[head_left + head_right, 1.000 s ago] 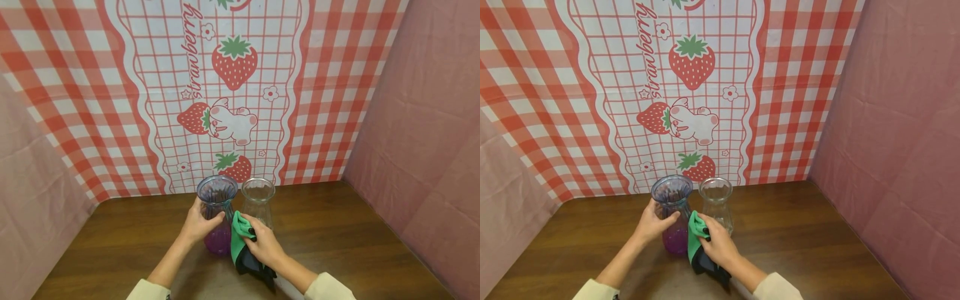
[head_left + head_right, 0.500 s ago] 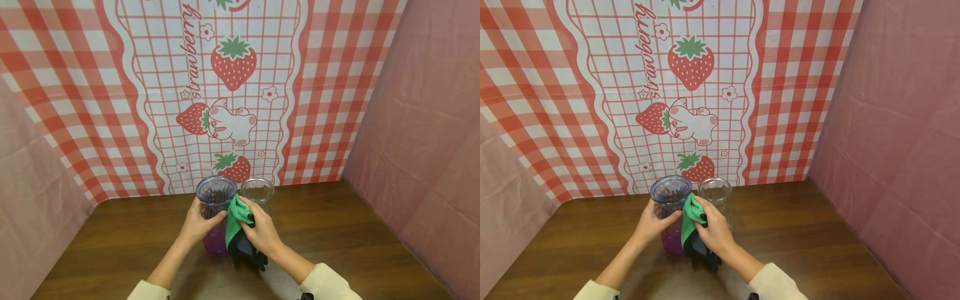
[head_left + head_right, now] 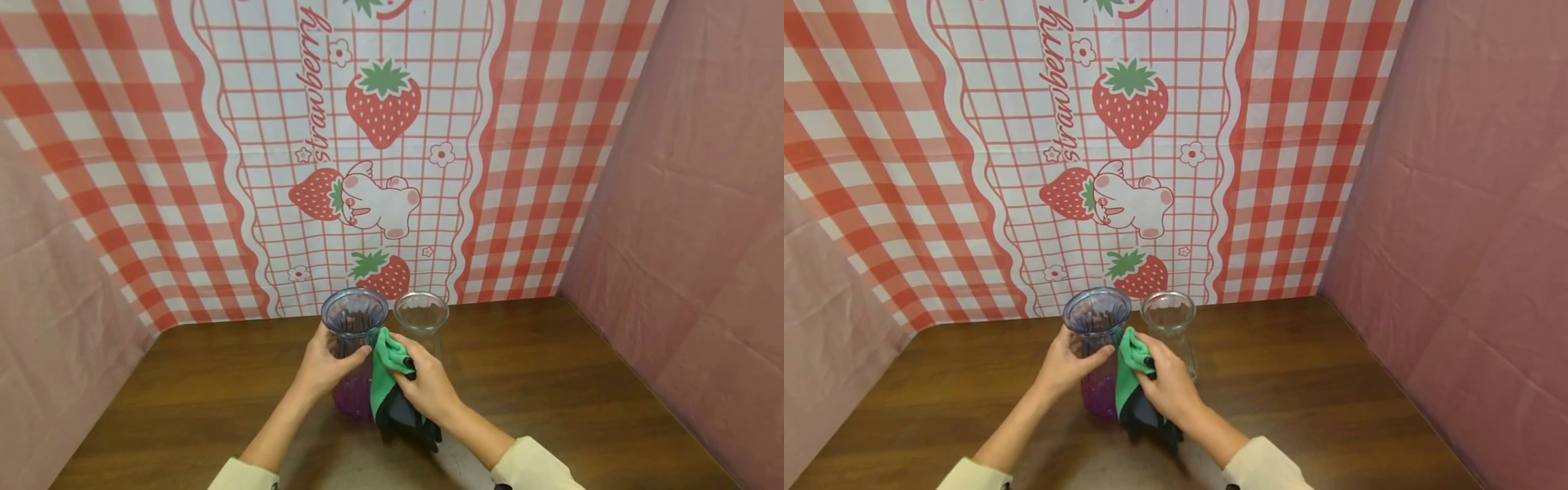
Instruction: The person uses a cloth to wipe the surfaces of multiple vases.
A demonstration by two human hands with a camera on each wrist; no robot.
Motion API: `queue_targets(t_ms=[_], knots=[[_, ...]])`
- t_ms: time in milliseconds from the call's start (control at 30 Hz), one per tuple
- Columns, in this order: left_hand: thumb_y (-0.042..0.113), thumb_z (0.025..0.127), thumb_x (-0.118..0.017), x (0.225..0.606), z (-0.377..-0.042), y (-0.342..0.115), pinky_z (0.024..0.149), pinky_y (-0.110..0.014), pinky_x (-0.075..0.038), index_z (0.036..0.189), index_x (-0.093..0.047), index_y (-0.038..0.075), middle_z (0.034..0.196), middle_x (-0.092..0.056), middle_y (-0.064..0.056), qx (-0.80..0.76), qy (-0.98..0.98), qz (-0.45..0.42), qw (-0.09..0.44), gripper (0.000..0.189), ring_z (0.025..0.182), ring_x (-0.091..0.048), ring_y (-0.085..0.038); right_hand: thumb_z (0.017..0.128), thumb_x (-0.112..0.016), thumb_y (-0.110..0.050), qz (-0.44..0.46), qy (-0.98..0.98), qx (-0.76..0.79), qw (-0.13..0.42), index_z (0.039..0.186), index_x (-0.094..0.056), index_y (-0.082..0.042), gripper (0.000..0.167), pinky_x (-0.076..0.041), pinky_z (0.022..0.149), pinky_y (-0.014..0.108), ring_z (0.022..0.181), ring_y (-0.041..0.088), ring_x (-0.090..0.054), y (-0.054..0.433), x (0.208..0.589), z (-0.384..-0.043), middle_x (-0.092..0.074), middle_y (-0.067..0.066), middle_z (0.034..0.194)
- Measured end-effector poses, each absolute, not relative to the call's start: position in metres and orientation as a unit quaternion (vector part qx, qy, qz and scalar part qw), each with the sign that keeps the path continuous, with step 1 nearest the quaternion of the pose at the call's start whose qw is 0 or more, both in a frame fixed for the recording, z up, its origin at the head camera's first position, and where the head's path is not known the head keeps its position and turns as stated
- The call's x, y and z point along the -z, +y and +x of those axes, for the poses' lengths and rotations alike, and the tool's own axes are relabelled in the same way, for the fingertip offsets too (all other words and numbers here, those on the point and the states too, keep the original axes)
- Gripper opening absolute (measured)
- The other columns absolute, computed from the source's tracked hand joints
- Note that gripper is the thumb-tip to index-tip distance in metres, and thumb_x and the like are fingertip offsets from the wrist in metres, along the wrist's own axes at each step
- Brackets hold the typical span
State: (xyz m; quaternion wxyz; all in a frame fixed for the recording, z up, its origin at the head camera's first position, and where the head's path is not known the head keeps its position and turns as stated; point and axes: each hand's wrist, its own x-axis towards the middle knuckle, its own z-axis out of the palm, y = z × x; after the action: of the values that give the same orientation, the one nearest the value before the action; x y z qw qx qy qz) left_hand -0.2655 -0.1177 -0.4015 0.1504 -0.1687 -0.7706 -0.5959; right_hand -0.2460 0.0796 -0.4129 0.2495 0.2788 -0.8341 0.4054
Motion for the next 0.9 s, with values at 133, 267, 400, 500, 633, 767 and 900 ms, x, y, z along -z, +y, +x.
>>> queue_targets(t_ms=[133,267,400,500,633,767,900], knots=[[0.01,0.076,-0.076,0.399,-0.264,-0.117,0.101,-0.052,-0.042,0.138,-0.037,0.013,0.13,-0.053,-0.015,0.598,-0.772,-0.163,0.143,0.073,0.123,-0.049,-0.035,0.077,-0.074,-0.005,0.259,-0.854,-0.4,0.212,0.126,-0.056,-0.006,0.052,-0.05,0.091,0.041,0.112,0.025,-0.059,0.083,0.422,-0.244,-0.062,0.012,0.122],[0.01,0.077,-0.075,0.398,-0.263,-0.117,0.102,-0.052,-0.04,0.139,-0.035,0.012,0.131,-0.052,-0.016,0.604,-0.767,-0.169,0.138,0.074,0.125,-0.048,-0.036,0.077,-0.075,-0.005,0.251,-0.863,-0.392,0.196,0.125,-0.056,-0.006,0.052,-0.05,0.091,0.042,0.111,0.026,-0.059,0.085,0.43,-0.244,-0.063,0.012,0.121],[0.012,0.077,-0.075,0.398,-0.263,-0.117,0.104,-0.052,-0.037,0.14,-0.032,0.016,0.133,-0.05,-0.015,0.608,-0.764,-0.171,0.133,0.076,0.127,-0.046,-0.034,0.077,-0.075,-0.006,0.251,-0.862,-0.396,0.195,0.125,-0.056,-0.007,0.051,-0.05,0.091,0.042,0.112,0.026,-0.059,0.085,0.431,-0.245,-0.063,0.012,0.121],[0.016,0.077,-0.076,0.399,-0.263,-0.118,0.105,-0.053,-0.036,0.14,-0.031,0.019,0.134,-0.05,-0.013,0.604,-0.768,-0.166,0.131,0.078,0.128,-0.044,-0.032,0.076,-0.075,-0.005,0.257,-0.858,-0.396,0.202,0.126,-0.056,-0.007,0.053,-0.05,0.091,0.041,0.111,0.025,-0.059,0.085,0.429,-0.245,-0.062,0.011,0.121],[0.017,0.078,-0.076,0.402,-0.264,-0.119,0.105,-0.052,-0.037,0.139,-0.034,0.018,0.134,-0.051,-0.012,0.597,-0.773,-0.163,0.137,0.075,0.129,-0.044,-0.031,0.076,-0.075,-0.003,0.276,-0.844,-0.399,0.23,0.127,-0.055,-0.007,0.055,-0.051,0.089,0.04,0.11,0.024,-0.06,0.084,0.421,-0.246,-0.062,0.011,0.122],[0.013,0.077,-0.077,0.403,-0.265,-0.118,0.101,-0.054,-0.04,0.137,-0.04,0.014,0.133,-0.051,-0.012,0.593,-0.772,-0.17,0.155,0.071,0.127,-0.045,-0.031,0.077,-0.075,-0.004,0.292,-0.821,-0.407,0.274,0.128,-0.054,-0.006,0.056,-0.051,0.089,0.04,0.112,0.024,-0.06,0.083,0.41,-0.247,-0.061,0.011,0.124],[0.012,0.075,-0.078,0.403,-0.266,-0.118,0.095,-0.051,-0.044,0.135,-0.044,0.014,0.133,-0.047,-0.01,0.584,-0.772,-0.178,0.177,0.069,0.123,-0.046,-0.029,0.077,-0.074,-0.004,0.3,-0.806,-0.415,0.297,0.129,-0.053,-0.006,0.056,-0.051,0.091,0.04,0.113,0.025,-0.059,0.08,0.402,-0.248,-0.06,0.012,0.125]])
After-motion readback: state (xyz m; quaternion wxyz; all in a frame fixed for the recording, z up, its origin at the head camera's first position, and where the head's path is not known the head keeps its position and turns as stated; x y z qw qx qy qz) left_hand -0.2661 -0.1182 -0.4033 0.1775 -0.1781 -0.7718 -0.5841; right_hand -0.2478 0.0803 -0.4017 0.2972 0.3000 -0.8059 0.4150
